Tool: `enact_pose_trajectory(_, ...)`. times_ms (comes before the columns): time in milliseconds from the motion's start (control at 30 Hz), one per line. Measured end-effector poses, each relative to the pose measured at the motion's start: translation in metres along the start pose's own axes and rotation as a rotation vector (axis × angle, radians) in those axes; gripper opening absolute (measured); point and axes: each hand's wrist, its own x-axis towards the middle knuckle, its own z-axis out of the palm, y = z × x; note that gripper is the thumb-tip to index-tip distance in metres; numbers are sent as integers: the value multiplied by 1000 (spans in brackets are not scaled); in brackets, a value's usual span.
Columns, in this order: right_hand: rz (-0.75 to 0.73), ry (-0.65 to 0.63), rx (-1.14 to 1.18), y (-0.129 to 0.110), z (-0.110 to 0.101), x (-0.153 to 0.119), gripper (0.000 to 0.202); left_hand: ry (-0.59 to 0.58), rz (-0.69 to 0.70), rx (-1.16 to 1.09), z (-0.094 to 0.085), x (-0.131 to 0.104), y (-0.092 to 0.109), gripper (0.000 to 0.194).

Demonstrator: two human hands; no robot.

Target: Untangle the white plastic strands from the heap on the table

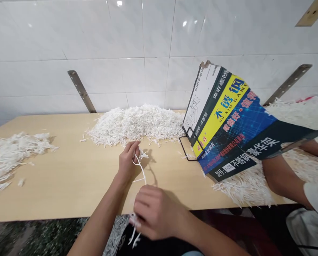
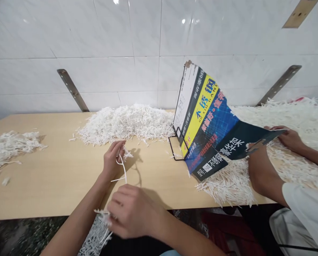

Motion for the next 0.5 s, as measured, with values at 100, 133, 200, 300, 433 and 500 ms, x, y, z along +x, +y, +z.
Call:
enact_pose_trajectory(100, -117, -156, -152, -19, -10, 2, 38, 2, 34, -85, -1, -10, 1, 32)
enact_pose_trajectory(133, -131, -154, -142, -20, -17, 1, 42, 2, 49, -93, -2, -11, -1, 31)
enact_pose_trajectory(200, -174, 28, -3, -16, -34, -2, 31, 8, 84, -114, -3, -13, -4, 30)
enact_pose_trajectory(300, -84, 620, 435, 6, -58, 1, 23, 25, 117, -145, -2, -13, -8, 25)
enact_pose_trajectory(433, 444, 780, 1020, 40, -85, 27, 20, -14, 141, -150, -1, -13, -9, 25)
enact_pose_trajectory(500, 663, 547, 1097, 47, -89, 39, 23, 1, 145, -146, -3, -13, -9, 26)
